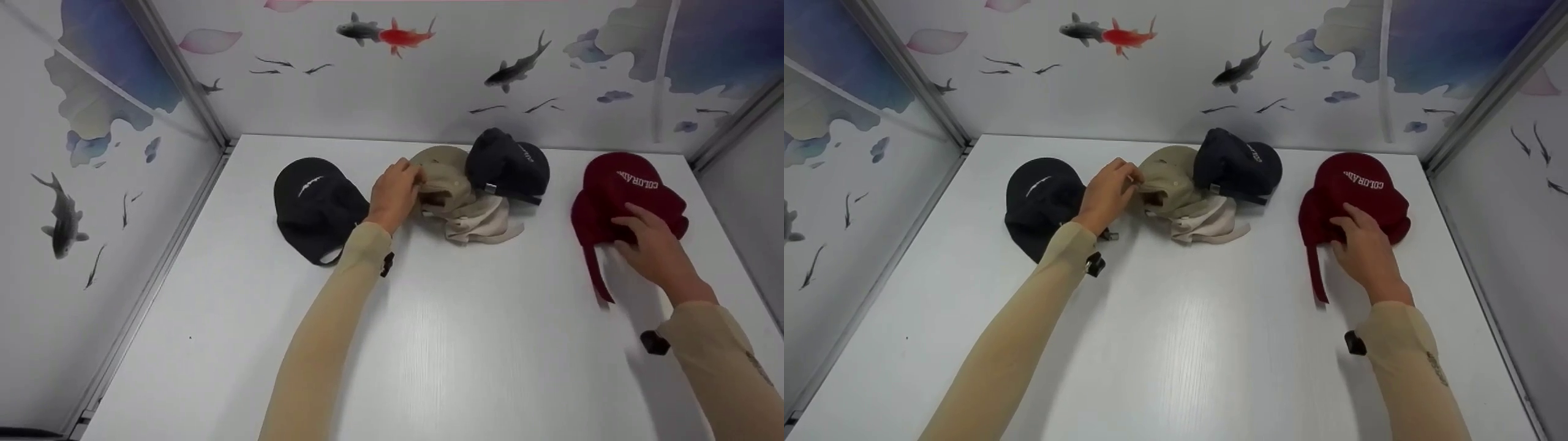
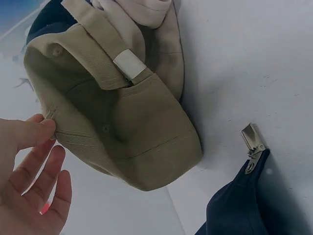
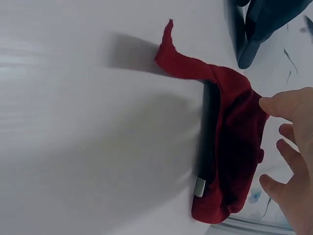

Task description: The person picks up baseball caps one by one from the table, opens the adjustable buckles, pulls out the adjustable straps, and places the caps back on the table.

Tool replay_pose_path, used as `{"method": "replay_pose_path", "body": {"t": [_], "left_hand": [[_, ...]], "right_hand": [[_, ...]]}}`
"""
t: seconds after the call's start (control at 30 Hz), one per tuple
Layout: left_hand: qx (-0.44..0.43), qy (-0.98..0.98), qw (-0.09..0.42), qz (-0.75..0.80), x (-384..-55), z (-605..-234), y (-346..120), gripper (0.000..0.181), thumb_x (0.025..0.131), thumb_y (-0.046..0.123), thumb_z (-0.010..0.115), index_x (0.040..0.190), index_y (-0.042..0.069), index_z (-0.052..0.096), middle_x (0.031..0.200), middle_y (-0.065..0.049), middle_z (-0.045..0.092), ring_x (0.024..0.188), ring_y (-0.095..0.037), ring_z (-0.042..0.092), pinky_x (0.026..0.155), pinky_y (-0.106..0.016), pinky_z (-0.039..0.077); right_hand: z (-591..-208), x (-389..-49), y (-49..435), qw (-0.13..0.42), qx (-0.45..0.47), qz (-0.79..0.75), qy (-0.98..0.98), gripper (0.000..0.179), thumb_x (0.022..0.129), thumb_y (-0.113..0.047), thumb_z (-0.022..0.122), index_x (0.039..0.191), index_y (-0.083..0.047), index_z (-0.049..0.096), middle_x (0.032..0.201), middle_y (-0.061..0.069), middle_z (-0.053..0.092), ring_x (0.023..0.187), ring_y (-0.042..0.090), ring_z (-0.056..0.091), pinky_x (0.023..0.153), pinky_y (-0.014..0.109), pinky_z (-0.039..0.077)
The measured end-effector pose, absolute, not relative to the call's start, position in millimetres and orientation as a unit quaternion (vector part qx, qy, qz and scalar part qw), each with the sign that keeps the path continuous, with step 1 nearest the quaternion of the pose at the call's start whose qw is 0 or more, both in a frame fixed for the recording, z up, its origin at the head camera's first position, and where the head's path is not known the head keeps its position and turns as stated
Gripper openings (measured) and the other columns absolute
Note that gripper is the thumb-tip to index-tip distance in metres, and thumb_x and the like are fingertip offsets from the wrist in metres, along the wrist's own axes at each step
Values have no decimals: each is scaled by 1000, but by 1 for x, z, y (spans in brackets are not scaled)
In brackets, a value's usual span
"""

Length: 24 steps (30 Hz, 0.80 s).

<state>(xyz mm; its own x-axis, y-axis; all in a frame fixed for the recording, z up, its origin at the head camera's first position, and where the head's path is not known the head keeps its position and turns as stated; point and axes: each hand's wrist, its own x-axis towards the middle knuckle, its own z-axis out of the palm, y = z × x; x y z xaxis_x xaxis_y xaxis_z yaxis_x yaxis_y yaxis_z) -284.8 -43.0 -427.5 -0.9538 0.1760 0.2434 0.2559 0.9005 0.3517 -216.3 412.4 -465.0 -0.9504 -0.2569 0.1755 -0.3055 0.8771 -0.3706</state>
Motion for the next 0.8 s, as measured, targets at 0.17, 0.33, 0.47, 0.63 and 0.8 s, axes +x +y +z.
{"method": "replay_pose_path", "body": {"t": [0.17, 0.33, 0.47, 0.63, 0.8], "left_hand": [[-126, -956, 126, -233, -283, -418, -44, 11, 101, 18, 60, 109, 16, 67, 113, -2, 61, 108, -18, 61, 93, -31, 53], [-142, -940, 143, -276, -281, -407, -43, 12, 102, 18, 58, 109, 16, 66, 114, -3, 60, 110, -16, 62, 95, -28, 53], [-149, -929, 158, -298, -278, -399, -43, 14, 102, 20, 57, 110, 15, 67, 114, -3, 60, 109, -15, 63, 95, -27, 53], [-151, -926, 166, -304, -274, -389, -42, 15, 103, 20, 56, 111, 15, 67, 115, -4, 59, 109, -14, 62, 96, -26, 52], [-156, -928, 172, -291, -268, -379, -41, 16, 103, 19, 55, 113, 13, 66, 115, -4, 59, 110, -15, 60, 99, -25, 50]], "right_hand": [[-458, -209, 399, 88, 152, 199, -964, 33, 91, 2, 65, 123, 4, 61, 149, 27, 40, 133, 49, 37, 102, 70, 38], [-446, -204, 380, 90, 161, 204, -962, 32, 90, 2, 67, 122, 1, 64, 149, 23, 42, 134, 46, 38, 103, 68, 39], [-437, -201, 360, 114, 184, 200, -956, 32, 88, 4, 68, 119, -2, 66, 147, 20, 46, 133, 42, 40, 100, 64, 44], [-426, -196, 335, 163, 225, 189, -942, 29, 85, 5, 72, 113, -4, 70, 142, 16, 52, 130, 35, 46, 109, 33, 47], [-407, -192, 307, 208, 290, 201, -912, 32, 82, 9, 73, 111, -5, 71, 137, 15, 57, 124, 33, 50, 106, 1, 25]]}}
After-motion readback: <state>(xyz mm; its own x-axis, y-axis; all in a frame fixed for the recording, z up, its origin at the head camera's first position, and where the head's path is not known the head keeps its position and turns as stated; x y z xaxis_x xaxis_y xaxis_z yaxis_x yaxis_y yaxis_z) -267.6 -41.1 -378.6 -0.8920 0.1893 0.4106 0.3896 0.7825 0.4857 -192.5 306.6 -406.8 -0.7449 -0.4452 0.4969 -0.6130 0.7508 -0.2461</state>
